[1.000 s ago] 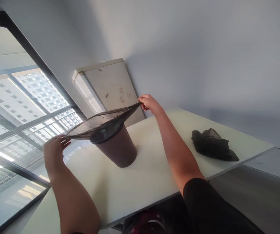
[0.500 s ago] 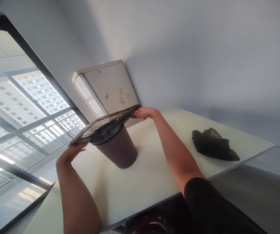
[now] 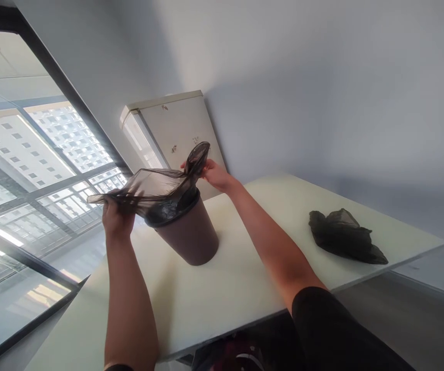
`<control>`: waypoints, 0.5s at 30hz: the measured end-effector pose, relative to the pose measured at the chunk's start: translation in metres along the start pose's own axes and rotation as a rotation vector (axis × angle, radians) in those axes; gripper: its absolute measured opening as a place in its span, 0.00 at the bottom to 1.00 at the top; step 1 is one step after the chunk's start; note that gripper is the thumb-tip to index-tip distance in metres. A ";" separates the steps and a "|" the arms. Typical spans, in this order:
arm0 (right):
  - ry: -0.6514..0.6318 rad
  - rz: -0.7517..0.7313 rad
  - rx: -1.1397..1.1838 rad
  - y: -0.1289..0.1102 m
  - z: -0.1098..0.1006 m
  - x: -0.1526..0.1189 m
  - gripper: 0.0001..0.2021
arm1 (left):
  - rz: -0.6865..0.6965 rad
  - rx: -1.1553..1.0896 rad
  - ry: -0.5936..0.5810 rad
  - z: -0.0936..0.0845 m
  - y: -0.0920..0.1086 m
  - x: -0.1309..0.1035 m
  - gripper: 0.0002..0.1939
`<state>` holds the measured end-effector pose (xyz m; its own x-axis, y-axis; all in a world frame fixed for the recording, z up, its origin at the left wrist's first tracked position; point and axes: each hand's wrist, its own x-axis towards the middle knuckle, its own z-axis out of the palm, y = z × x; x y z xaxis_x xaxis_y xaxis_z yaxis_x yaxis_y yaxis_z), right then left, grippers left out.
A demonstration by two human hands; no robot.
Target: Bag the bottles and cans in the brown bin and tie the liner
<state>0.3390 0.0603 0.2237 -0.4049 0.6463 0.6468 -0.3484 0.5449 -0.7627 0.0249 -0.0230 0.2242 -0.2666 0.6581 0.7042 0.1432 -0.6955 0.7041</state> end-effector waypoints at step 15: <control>-0.009 0.187 0.655 -0.013 0.048 -0.008 0.11 | -0.033 -0.102 0.104 0.017 0.030 -0.008 0.18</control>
<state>0.3057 0.0227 0.2285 -0.5142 0.6919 0.5068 -0.7110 -0.0134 -0.7031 0.0478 -0.0445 0.2415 -0.3676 0.6510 0.6641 0.0370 -0.7033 0.7099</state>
